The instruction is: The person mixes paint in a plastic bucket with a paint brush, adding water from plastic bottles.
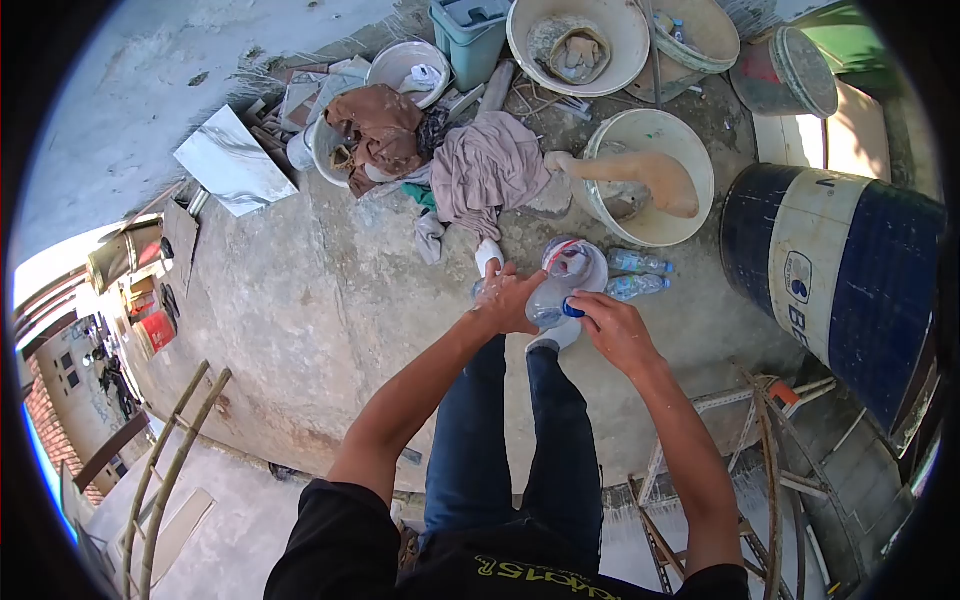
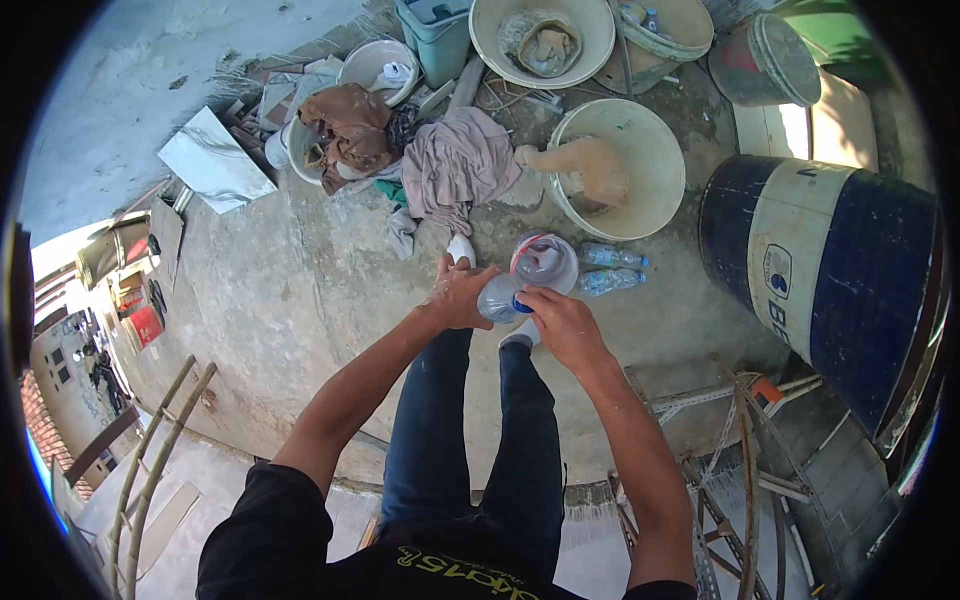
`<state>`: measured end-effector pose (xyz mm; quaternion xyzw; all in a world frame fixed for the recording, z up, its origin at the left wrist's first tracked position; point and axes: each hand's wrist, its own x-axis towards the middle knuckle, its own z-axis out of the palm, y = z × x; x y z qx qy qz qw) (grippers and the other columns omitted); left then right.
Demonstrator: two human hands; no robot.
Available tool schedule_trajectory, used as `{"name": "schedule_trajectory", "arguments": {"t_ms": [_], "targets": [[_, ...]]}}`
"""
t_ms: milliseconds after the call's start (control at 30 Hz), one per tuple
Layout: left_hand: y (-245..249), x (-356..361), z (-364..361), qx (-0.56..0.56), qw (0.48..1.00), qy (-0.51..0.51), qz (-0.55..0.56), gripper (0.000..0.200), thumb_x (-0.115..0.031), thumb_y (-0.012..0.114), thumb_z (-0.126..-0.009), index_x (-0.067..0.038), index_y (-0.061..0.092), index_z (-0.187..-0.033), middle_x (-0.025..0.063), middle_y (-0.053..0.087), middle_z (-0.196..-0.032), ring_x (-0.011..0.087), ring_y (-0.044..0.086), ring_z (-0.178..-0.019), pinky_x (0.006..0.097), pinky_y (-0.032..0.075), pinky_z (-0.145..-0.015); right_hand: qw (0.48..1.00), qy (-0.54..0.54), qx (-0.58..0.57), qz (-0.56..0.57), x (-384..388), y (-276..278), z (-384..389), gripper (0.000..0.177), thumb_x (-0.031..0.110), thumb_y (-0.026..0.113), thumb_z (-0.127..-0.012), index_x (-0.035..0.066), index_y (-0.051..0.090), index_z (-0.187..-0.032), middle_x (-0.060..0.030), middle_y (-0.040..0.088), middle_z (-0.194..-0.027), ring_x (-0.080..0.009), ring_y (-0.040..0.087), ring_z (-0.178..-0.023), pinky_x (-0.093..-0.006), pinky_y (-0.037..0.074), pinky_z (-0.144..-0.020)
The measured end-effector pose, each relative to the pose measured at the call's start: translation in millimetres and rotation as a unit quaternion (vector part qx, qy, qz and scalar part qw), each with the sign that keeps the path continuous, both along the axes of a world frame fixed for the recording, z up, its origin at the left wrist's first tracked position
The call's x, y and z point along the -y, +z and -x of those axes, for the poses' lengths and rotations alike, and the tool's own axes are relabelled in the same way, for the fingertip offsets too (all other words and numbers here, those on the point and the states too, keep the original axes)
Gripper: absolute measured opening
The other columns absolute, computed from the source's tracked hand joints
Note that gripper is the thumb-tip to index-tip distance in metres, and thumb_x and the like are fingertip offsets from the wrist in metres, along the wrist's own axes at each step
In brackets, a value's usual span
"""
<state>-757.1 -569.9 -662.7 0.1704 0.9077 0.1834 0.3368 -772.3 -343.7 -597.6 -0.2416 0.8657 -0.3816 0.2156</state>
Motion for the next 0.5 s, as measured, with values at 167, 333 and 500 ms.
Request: {"name": "schedule_trajectory", "arguments": {"t_ms": [167, 333, 500], "targets": [[-7, 41, 28, -0.034, 0.995, 0.071, -0.053, 0.088, -0.041, 0.084, -0.05, -0.016, 0.051, -0.128, 0.0075, 0.069, -0.101, 0.0298, 0.054, -0.107, 0.0464, 0.029, -0.097, 0.995, 0.028, 0.038, -0.088, 50, 3, 44, 0.032, 0.017, 0.07, -0.086, 0.0, 0.06, -0.112, -0.0175, 0.066, -0.101, -0.0366, 0.066, -0.09, -0.0422, 0.054, -0.077], [-39, 91, 60, -0.049, 0.988, 0.134, -0.065, 0.089, -0.041, 0.084, -0.049, -0.016, 0.051, -0.128, 0.0082, 0.067, -0.107, 0.0292, 0.054, -0.107, 0.0491, 0.029, -0.097, 0.976, 0.064, -0.05, -0.2, 117, -30, 90, 0.035, 0.032, 0.066, -0.09, -0.001, 0.059, -0.098, -0.0181, 0.063, -0.088, -0.0334, 0.067, -0.078, -0.0398, 0.054, -0.064], [-64, 135, 103, -0.094, 0.965, 0.227, -0.09, 0.087, -0.043, 0.086, -0.049, -0.014, 0.054, -0.125, 0.009, 0.068, -0.107, 0.0297, 0.054, -0.102, 0.0506, 0.029, -0.095, 0.952, 0.05, -0.102, -0.283, 193, -63, 150, 0.036, 0.038, 0.062, -0.089, 0.003, 0.062, -0.082, -0.014, 0.064, -0.079, -0.0287, 0.067, -0.074, -0.039, 0.052, -0.06]]}}
